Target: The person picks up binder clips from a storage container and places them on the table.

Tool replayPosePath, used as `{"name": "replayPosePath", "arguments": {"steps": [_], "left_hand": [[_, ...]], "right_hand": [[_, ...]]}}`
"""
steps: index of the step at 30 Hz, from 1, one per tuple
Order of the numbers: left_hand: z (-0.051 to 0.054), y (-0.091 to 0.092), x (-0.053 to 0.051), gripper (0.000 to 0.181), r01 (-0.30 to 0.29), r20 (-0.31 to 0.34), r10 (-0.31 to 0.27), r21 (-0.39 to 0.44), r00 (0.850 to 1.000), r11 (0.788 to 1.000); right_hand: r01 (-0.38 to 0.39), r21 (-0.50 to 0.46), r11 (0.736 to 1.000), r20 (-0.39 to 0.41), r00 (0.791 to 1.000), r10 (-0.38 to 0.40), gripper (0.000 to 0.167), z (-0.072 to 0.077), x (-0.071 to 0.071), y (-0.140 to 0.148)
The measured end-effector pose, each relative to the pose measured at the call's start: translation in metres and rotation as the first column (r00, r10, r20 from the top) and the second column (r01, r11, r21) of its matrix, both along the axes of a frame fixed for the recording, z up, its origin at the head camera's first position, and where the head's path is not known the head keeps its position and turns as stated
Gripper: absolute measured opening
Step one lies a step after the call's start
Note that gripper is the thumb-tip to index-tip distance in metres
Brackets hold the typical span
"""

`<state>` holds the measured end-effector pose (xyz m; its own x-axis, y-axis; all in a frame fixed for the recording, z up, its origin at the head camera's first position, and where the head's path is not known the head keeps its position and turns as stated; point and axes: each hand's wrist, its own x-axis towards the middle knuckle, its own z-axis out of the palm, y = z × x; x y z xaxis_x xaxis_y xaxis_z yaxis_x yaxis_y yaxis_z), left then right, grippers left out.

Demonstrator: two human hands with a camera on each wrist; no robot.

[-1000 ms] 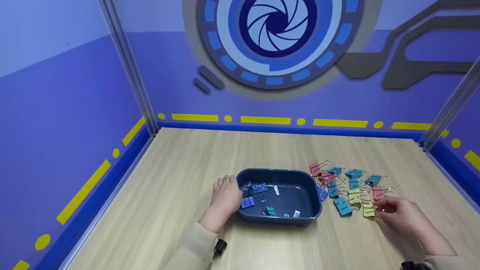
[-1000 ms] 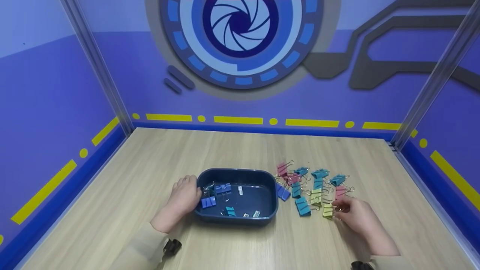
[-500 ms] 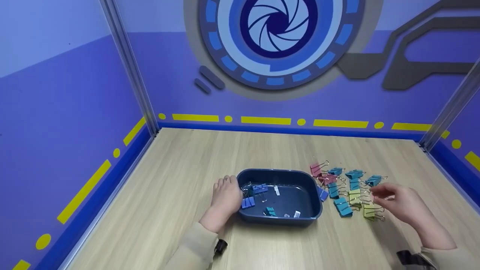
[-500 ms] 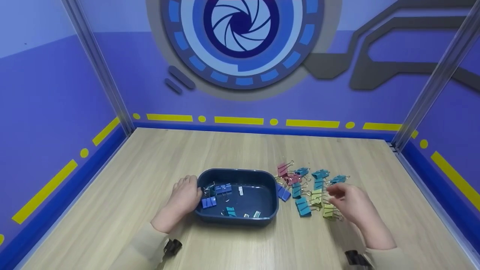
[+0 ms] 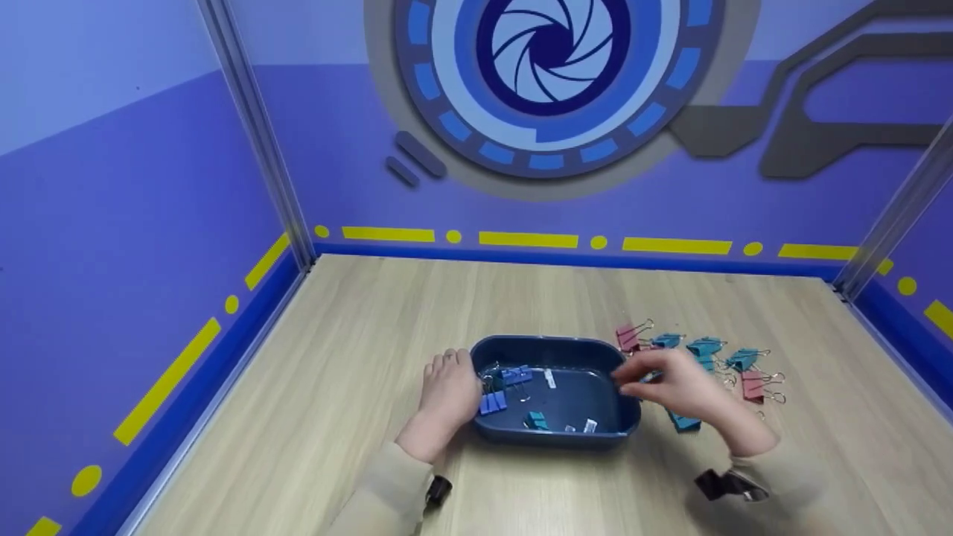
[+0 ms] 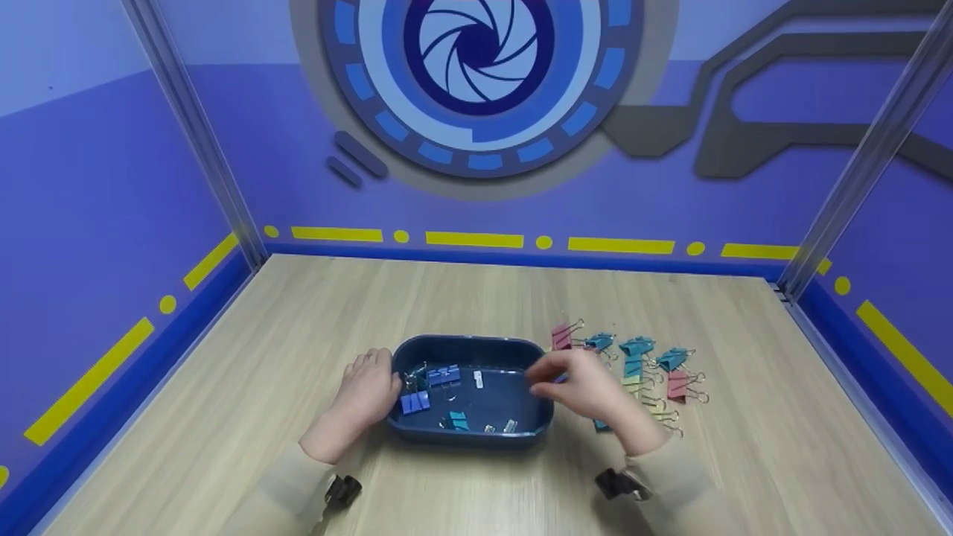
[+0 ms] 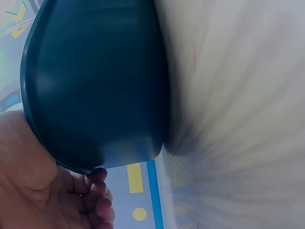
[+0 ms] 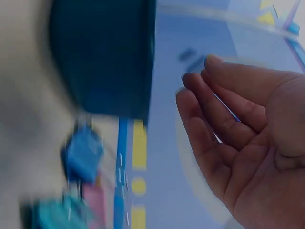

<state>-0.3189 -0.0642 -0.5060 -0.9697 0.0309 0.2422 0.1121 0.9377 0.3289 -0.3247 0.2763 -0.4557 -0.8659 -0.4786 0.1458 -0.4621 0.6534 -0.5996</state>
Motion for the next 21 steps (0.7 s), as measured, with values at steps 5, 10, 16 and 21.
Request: {"name": "replayPosePath", "arguments": {"steps": [5,10,16,21], "left_hand": [[0.001,0.000,0.000,0.024,0.005,0.015,-0.005,-0.007,1.000,1.000],[0.001,-0.001,0.000,0.023,0.004,0.012,-0.004,-0.008,1.000,1.000],[0.001,-0.001,0.000,0.023,0.001,0.010,-0.001,-0.001,1.000,1.000],[0.001,-0.001,0.000,0.024,0.005,0.002,-0.005,0.004,1.000,1.000]], "right_hand": [[-0.142,-0.007,0.990,-0.015,0.990,0.142,0.013,-0.009,-0.006,-0.041],[-0.213,-0.006,0.977,0.019,0.977,0.213,0.014,-0.017,-0.007,-0.071],[-0.311,0.009,0.950,0.039,0.950,0.311,0.018,-0.029,-0.007,-0.100],[-0.405,0.075,0.911,-0.011,0.913,0.407,0.023,-0.036,-0.010,-0.118]]}}
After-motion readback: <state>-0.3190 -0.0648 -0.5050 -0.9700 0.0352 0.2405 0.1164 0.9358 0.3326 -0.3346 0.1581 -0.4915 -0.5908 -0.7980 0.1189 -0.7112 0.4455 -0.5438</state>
